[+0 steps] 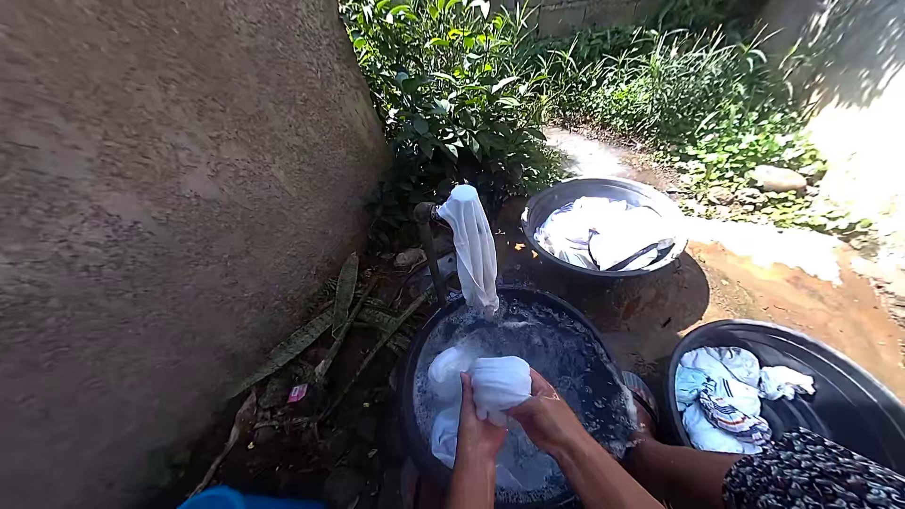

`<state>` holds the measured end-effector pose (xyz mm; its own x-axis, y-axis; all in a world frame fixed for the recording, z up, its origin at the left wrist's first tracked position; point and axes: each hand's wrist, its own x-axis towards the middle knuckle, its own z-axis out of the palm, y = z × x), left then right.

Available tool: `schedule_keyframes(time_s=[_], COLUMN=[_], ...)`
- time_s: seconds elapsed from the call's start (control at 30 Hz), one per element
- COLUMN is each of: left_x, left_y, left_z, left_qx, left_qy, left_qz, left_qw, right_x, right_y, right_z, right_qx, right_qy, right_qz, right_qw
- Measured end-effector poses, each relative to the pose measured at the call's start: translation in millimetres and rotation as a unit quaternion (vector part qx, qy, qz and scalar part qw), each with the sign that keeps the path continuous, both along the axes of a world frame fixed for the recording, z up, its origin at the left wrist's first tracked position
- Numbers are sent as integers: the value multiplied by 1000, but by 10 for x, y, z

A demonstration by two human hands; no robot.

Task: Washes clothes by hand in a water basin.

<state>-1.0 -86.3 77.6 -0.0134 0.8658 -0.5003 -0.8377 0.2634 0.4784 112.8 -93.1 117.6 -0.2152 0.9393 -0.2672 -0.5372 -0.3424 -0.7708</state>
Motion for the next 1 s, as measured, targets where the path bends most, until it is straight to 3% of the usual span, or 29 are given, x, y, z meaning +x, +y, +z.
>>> schedule_keyframes(time_s=[0.07,0.13,0.23,0.3,0.33,0.4,0.5,0.57,0.63,0.73,0.83,0.9,1.0], left_x=[-42,-56,1,93,134,180,145,82,23,-276,-302,-275,-147], left_y=[80,208,142,53,19,-50,35,146,233,455,587,663,708], left_z=[37,82,161,158,131,93,146,217,281,165,638,775,780], left_qx=[14,24,129,223,248,210,75,19,-13,129,93,125,155], left_qy=[42,201,458,537,530,444,199,26,-34,-42,133,228,416], left_qz=[11,19,-74,-120,-114,-39,73,44,-35,-257,-396,-509,-627], left_qw=[999,979,876,805,803,870,974,999,999,957,904,821,640], right_x=[99,231,274,214,165,67,-2,-18,-48,-177,-227,-206,-207], right_y=[-112,-144,-78,39,98,182,251,280,261,222,154,81,-17], right_z=[-161,-279,-422,-446,-444,-397,-273,-109,79,199,139,59,-112], right_qx=[-47,-133,-251,-252,-218,-163,1,145,280,503,672,726,736], right_qy=[-16,-53,37,121,168,170,17,-112,-229,-302,-366,-417,-495], right_qz=[-7,17,75,53,21,-69,-114,-83,-44,-34,-5,61,153], right_qw=[999,990,964,959,961,969,993,980,931,809,644,543,436])
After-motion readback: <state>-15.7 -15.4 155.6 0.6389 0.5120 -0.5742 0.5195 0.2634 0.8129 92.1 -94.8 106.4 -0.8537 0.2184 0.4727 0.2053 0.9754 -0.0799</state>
